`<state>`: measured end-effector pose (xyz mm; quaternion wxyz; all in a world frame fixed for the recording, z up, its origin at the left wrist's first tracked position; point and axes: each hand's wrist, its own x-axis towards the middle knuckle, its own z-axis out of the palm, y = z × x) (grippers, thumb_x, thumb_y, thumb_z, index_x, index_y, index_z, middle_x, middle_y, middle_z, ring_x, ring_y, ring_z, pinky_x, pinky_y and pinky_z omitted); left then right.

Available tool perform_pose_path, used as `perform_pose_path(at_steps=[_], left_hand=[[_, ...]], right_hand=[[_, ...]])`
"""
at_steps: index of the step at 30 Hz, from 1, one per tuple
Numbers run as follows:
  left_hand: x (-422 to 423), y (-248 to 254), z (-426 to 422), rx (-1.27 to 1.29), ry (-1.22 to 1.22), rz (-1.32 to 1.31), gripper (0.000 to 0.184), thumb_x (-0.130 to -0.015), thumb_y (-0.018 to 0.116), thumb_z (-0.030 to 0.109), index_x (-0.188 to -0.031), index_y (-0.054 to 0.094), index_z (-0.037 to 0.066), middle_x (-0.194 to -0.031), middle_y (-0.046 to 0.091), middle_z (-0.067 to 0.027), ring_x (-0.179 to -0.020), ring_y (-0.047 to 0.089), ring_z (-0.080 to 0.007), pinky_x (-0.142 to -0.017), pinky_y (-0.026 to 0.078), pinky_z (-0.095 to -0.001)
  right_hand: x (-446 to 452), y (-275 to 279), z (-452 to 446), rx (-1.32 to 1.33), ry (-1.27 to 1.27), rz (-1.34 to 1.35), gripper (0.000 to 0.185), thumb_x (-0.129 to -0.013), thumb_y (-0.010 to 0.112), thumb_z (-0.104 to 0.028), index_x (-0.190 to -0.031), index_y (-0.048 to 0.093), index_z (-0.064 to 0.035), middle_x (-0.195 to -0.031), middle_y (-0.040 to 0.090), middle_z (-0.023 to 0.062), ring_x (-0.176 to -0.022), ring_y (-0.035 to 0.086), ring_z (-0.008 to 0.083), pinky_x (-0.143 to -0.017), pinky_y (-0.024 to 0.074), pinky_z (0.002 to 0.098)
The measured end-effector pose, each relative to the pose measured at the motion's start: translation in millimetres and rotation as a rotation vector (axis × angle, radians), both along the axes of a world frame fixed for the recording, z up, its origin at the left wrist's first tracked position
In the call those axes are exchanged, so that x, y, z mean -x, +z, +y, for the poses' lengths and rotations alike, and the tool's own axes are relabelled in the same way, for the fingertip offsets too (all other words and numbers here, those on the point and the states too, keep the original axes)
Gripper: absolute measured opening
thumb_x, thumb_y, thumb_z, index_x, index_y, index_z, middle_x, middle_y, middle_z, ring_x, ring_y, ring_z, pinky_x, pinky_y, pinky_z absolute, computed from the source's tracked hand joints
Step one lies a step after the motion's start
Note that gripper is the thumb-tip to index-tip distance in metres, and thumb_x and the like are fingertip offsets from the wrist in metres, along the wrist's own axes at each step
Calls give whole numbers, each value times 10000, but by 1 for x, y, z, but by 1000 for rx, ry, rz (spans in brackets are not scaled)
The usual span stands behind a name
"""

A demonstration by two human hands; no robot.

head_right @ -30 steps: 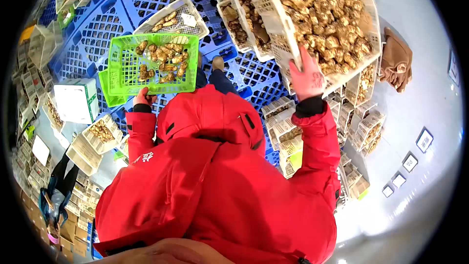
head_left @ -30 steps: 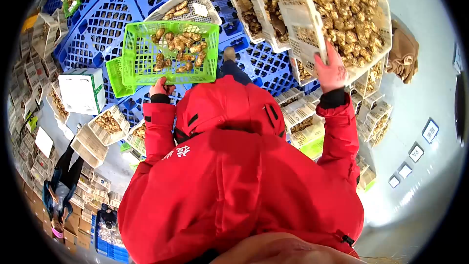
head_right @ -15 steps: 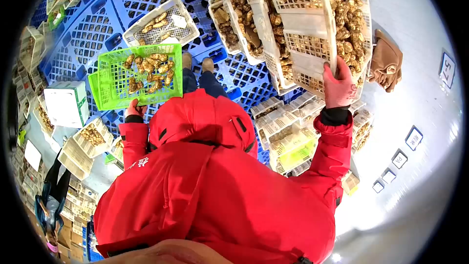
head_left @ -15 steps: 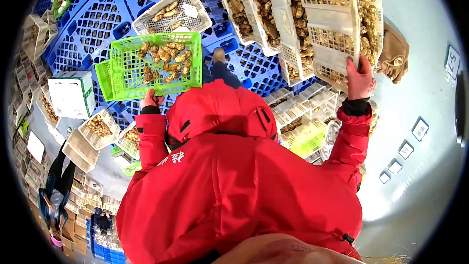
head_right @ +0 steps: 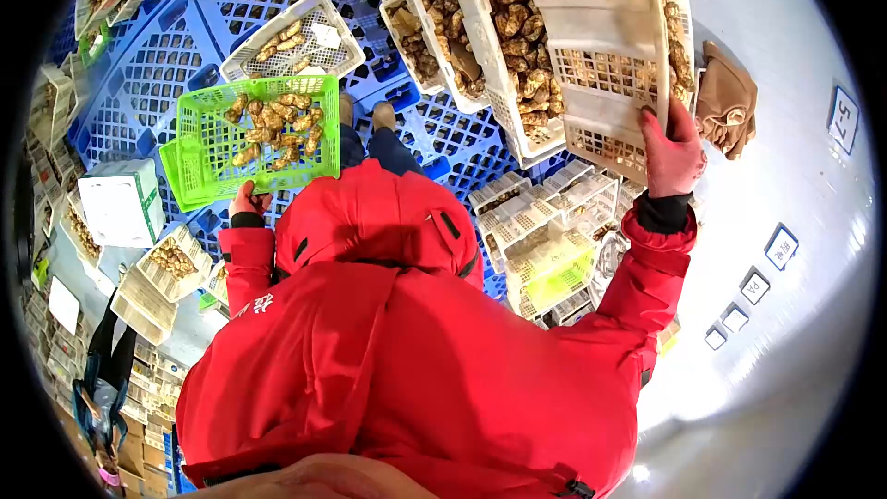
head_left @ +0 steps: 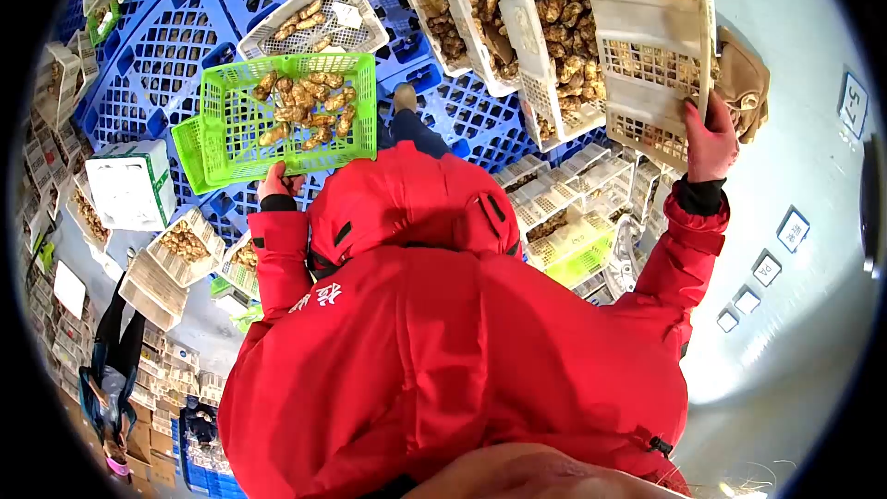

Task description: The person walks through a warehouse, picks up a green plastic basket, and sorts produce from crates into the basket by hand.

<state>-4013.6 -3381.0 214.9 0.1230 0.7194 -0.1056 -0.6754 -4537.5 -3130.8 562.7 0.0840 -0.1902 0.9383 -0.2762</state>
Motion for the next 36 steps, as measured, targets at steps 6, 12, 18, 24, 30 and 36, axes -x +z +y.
perform_pose_path(at_steps=[6, 12, 18, 24, 30, 36], left_hand=[[-12, -15, 3, 55, 25, -67, 97, -753, 564, 130, -744, 530, 39, -533, 442, -21, -487, 486, -167, -506, 514, -384], [-2, -2, 4, 58, 48, -12, 118, -760, 553, 121, -795, 527, 11, -602, 505, -65, -497, 509, -196, -470, 503, -363], [-17, -15, 5, 15, 76, 17, 158, -757, 562, 123, -850, 532, -1, -675, 561, -97, -539, 558, -228, -482, 531, -375], [-16, -11, 4, 39, 85, -35, 127, -759, 553, 131, -765, 519, 9, -567, 454, -51, -503, 493, -221, -425, 467, -349], [22, 28, -1, 68, 165, -64, 90, -753, 533, 63, -693, 493, 9, -503, 432, -50, -391, 442, -199, -337, 417, -319], [7, 15, -2, 45, 112, -25, 65, -742, 550, 64, -732, 510, 13, -545, 460, -51, -436, 469, -197, -399, 477, -347]], right_hand=[[-4, 1, -4, 17, 1, -41, 394, -732, 635, -61, -1092, 498, 23, -910, 593, 62, -801, 549, 98, -705, 439, 204], [0, -5, -2, -81, -20, -39, 391, -735, 631, -62, -1093, 498, 22, -913, 591, 65, -786, 547, 92, -681, 441, 200], [2, -20, 6, 16, 13, -75, 420, -728, 645, -76, -1105, 486, 20, -901, 590, 65, -779, 541, 93, -668, 433, 192], [-11, -26, -8, 3, -2, -111, 407, -729, 641, -67, -1094, 486, 21, -886, 574, 49, -733, 518, 81, -625, 424, 183], [-17, -37, -9, 32, -19, -156, 391, -725, 632, -41, -1088, 495, 7, -863, 572, 34, -705, 511, 68, -600, 419, 179], [-25, -39, -20, 18, 51, -160, 375, -726, 618, -36, -1080, 501, 9, -904, 588, 57, -783, 536, 98, -698, 419, 208]])
